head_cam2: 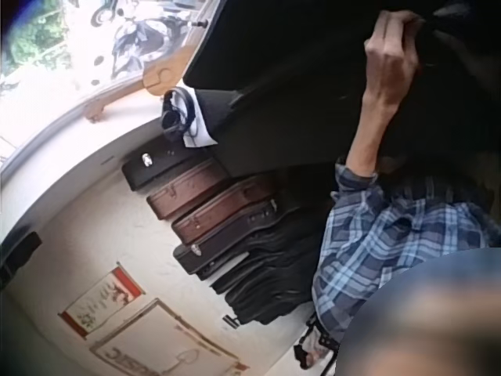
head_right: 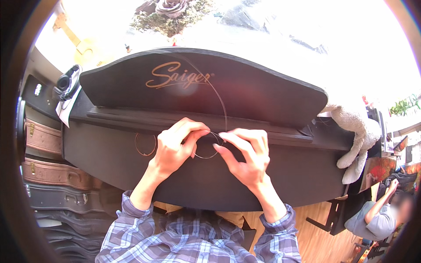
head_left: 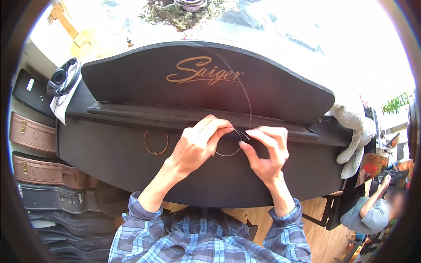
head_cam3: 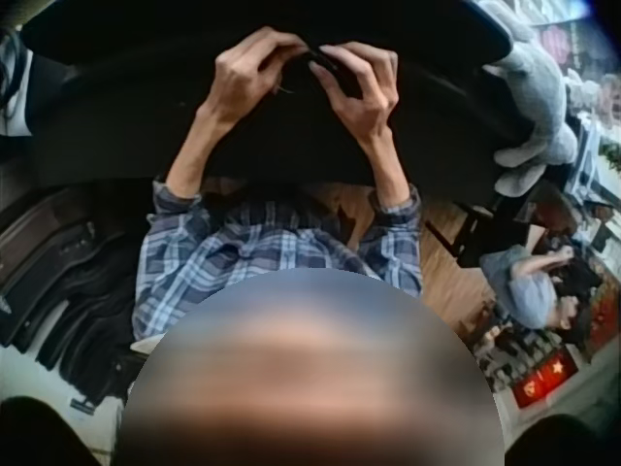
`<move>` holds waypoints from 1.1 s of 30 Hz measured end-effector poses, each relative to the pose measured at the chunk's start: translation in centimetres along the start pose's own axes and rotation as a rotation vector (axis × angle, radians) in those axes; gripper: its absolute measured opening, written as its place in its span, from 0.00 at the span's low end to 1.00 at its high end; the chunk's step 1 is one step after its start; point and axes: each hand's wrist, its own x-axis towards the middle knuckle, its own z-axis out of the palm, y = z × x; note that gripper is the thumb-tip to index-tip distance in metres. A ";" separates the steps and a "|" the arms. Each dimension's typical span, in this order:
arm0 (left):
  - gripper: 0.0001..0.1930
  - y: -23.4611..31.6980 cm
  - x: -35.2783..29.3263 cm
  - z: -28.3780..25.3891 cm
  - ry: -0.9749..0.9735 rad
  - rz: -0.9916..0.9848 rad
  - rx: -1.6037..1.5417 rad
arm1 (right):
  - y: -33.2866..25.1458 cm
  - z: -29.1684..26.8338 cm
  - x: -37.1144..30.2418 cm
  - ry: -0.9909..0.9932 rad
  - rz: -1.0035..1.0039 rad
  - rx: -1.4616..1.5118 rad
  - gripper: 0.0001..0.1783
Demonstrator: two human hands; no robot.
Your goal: The person ties a knot in a thin wire or string using both hands. They form loops, pull the ends through, and tighten the knot repeatedly over the course of the clip.
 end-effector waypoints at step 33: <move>0.14 1.2 0.1 0.4 -0.204 -0.452 -0.637 | 1.1 -0.4 -1.2 0.048 0.471 0.673 0.06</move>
